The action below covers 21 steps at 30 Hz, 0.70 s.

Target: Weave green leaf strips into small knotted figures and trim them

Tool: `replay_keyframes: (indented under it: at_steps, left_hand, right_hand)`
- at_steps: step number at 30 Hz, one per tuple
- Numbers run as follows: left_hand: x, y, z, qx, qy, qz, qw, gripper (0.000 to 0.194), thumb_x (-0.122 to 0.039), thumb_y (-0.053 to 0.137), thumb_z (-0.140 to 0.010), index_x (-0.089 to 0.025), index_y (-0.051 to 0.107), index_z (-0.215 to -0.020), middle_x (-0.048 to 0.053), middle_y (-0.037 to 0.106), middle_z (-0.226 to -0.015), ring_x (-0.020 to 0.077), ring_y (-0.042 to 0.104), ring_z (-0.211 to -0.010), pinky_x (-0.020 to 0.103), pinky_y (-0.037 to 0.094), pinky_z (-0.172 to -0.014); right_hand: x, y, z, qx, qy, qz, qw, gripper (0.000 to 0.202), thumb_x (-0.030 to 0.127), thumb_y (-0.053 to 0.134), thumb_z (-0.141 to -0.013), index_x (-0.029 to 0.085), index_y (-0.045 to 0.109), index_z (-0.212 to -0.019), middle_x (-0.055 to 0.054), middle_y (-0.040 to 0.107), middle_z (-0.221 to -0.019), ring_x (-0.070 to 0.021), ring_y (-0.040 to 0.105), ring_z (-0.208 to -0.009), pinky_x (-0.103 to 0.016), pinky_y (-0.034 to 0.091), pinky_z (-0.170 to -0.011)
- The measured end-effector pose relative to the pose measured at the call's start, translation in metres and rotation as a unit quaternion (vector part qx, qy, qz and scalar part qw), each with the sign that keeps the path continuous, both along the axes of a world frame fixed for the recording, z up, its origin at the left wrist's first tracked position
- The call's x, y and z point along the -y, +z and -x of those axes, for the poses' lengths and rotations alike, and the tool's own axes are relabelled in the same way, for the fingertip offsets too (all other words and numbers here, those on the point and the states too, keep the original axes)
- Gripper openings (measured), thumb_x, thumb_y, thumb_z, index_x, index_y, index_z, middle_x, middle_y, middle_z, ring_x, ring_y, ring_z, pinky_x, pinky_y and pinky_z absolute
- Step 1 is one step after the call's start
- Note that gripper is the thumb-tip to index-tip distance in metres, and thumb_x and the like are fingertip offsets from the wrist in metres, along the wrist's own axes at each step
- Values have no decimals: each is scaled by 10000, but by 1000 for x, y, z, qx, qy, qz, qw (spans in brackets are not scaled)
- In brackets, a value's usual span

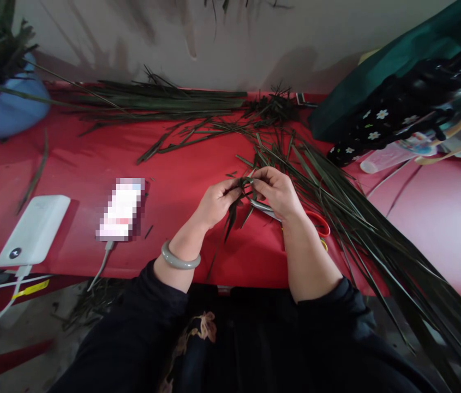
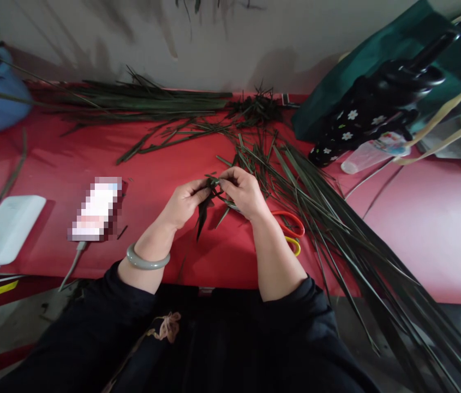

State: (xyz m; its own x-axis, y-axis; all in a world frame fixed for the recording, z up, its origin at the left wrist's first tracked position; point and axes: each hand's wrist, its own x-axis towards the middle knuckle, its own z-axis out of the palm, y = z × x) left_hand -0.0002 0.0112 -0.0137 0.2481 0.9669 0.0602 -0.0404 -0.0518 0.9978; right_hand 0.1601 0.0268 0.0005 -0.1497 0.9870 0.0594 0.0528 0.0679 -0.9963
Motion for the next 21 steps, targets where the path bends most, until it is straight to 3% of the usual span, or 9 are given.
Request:
replay_keyframes:
  at_steps: [6,9,14,17,21]
  left_hand:
    - [0,0,-2,25,41,10,999,192,-311,620,-783,-167,655,-904,2,634,-778,86,575,-625,225,500,-614]
    - [-1,1,-3,50,56,29,997,248,-321,647,-768,-166,628,-961,-6,620,-752,79,565,-575,218,485,-559]
    - [-2,1,-4,94,114,64,987,303,-345,668,-758,-170,570,-985,-25,589,-680,67,549,-470,202,439,-478]
    - [-3,0,-5,116,96,84,985,263,-338,663,-761,-168,579,-944,-18,600,-687,66,551,-478,201,434,-485]
    - [-4,0,-4,145,118,93,978,222,-320,657,-764,-166,582,-905,-12,609,-724,57,542,-485,210,435,-501]
  right_hand:
    - [2,0,2,2,34,25,999,211,306,640,-715,165,602,-867,44,582,-621,-40,459,-443,-189,357,-423]
    - [2,1,3,-44,33,22,998,288,364,662,-708,181,594,-919,41,595,-651,-44,461,-449,-194,371,-429]
    - [-1,-4,4,-108,-22,-14,994,391,451,664,-711,241,569,-1027,22,616,-744,-60,465,-484,-210,380,-434]
    - [-2,-7,5,-76,-59,-37,995,325,455,613,-763,249,595,-1014,-1,643,-832,-67,483,-507,-227,409,-468]
    - [0,-6,4,79,-73,-85,991,304,410,546,-830,246,628,-1073,-1,645,-757,-108,541,-547,-268,458,-564]
